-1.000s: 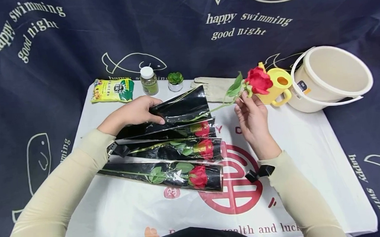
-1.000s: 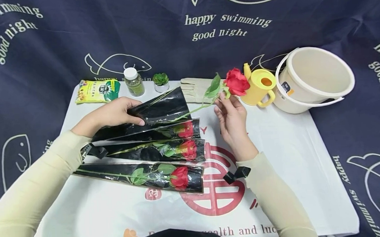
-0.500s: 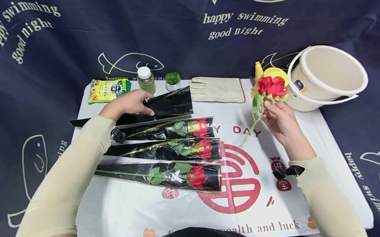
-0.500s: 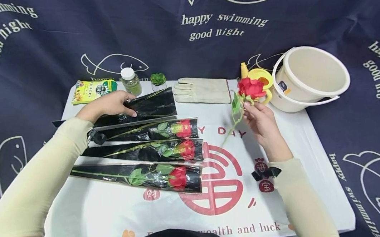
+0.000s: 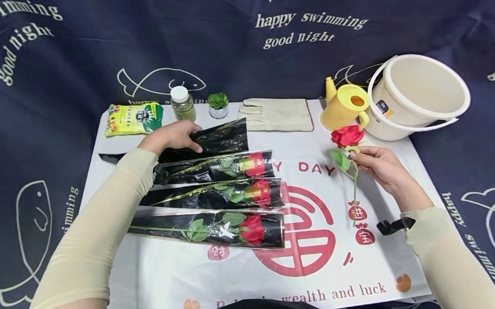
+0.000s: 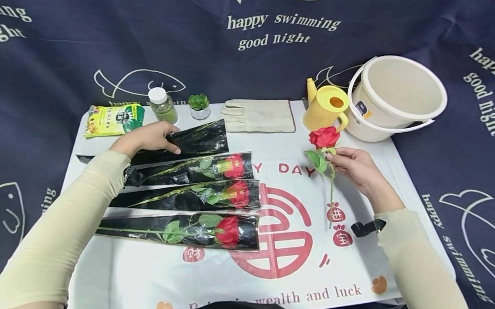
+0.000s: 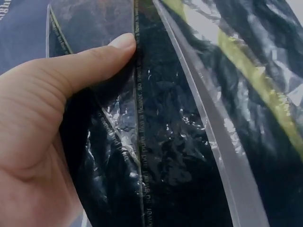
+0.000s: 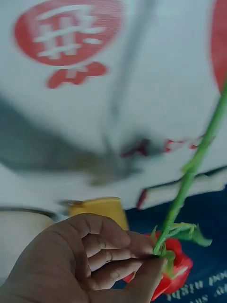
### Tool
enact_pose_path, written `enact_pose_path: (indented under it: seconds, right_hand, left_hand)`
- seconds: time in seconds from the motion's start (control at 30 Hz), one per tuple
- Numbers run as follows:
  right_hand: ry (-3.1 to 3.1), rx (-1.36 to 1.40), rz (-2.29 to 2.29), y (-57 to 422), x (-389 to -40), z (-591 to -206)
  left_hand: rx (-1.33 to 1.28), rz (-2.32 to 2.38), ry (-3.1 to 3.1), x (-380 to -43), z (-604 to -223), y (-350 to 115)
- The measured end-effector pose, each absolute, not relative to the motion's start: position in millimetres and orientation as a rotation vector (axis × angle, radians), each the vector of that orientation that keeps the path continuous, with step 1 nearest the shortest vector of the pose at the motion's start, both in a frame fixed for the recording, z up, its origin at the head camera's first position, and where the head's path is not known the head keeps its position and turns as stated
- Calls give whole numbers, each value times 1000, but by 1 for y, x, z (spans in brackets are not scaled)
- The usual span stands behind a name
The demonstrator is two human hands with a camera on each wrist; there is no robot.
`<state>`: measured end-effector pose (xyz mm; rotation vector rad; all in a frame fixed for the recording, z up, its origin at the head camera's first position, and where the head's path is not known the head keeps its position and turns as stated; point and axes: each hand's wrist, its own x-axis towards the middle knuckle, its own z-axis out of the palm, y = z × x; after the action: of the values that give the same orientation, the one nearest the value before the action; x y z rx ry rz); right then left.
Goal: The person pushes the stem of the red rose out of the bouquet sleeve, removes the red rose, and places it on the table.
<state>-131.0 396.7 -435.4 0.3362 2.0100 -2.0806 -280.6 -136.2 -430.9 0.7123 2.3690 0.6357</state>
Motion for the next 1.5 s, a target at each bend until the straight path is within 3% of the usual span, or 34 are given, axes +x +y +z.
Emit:
enact_pose_path:
  seconds: [0.37, 1.2, 1.5]
  right_hand:
    - [2677, 270, -1181, 432, -143, -443]
    - [2739, 412, -960, 458, -138, -463]
    - [3108, 356, -627, 433, -139, -438]
  left_hand:
    - [677, 695, 2410, -279, -440, -141]
    - [696, 467, 2720, -269, -459, -140]
    - [696, 740, 2747, -230, -442, -164]
